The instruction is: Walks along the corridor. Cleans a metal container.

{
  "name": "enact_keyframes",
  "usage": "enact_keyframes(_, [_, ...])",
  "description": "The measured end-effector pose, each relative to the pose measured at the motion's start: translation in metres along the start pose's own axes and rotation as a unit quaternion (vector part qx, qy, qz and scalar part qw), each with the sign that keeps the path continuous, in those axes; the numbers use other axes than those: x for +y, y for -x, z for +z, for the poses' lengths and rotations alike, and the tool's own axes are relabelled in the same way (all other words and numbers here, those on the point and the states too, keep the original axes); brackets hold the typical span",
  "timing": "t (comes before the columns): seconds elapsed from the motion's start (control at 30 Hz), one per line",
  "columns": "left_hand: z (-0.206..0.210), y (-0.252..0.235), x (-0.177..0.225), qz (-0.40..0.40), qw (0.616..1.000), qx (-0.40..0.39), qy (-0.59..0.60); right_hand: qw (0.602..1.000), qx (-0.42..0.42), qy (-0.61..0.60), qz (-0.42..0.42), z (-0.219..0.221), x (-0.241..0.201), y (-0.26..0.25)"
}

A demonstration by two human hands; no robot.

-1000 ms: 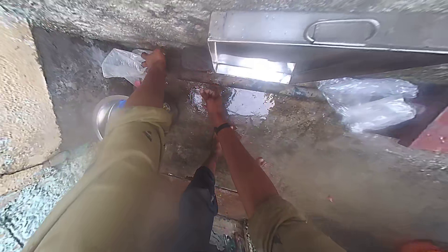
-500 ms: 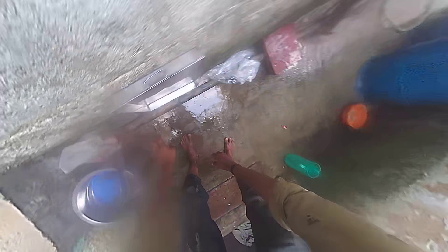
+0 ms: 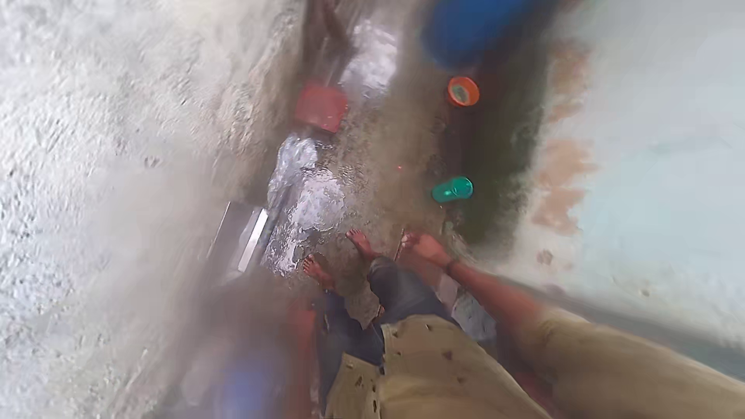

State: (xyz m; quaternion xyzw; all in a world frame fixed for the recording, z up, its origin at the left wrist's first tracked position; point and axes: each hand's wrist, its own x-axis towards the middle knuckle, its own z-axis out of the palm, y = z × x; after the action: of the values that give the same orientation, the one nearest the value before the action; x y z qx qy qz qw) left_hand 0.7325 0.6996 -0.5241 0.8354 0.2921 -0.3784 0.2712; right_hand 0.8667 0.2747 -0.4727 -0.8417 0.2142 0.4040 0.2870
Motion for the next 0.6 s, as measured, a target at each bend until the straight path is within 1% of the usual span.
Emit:
enact_keyframes(0.1, [-0.053,-0.008,-0.017,0.031,0.999,0.026,-0.031,0.995,0.041,-0.041,0.078,-0.016,0.047,0.054])
enact_keyframes(0.2, [-0.102,-0.022,-0.032,0.073,0.993,0.042,-0.085,0.983,0.070,-0.092,0.141,-0.007,0.087,0.104])
enact_keyframes(0.27, [-0.133,-0.028,-0.043,0.072,0.993,0.028,-0.089,0.978,0.062,-0.118,0.163,0.017,0.104,0.133])
enact_keyframes(0.33, [-0.158,-0.024,-0.047,0.060,0.994,0.003,-0.094,0.979,0.032,-0.114,0.166,0.041,0.114,0.160])
enact_keyframes(0.37, [-0.162,-0.020,-0.053,0.064,0.994,0.013,-0.093,0.980,0.022,-0.108,0.167,0.052,0.118,0.174])
enact_keyframes(0.4, [-0.163,-0.009,-0.056,0.081,0.992,0.043,-0.088,0.980,0.021,-0.103,0.171,0.063,0.123,0.185])
enact_keyframes(0.43, [-0.164,0.010,-0.047,0.088,0.989,0.076,-0.092,0.978,0.028,-0.110,0.175,0.073,0.128,0.195])
enact_keyframes(0.47, [-0.178,0.036,-0.019,0.037,0.990,0.028,-0.129,0.975,0.040,-0.120,0.180,0.082,0.133,0.203])
enact_keyframes(0.5, [-0.209,0.048,0.024,-0.080,0.958,-0.180,-0.208,0.973,0.052,-0.134,0.183,0.089,0.135,0.212])
enact_keyframes(0.53, [-0.194,0.044,0.013,-0.019,0.979,-0.103,-0.175,0.969,0.067,-0.145,0.186,0.092,0.137,0.219])
enact_keyframes(0.57, [-0.176,0.030,0.000,0.038,0.988,-0.041,-0.144,0.966,0.084,-0.154,0.188,0.094,0.139,0.225])
enact_keyframes(0.6, [-0.165,0.016,-0.002,0.067,0.987,-0.034,-0.140,0.963,0.103,-0.162,0.190,0.093,0.141,0.230])
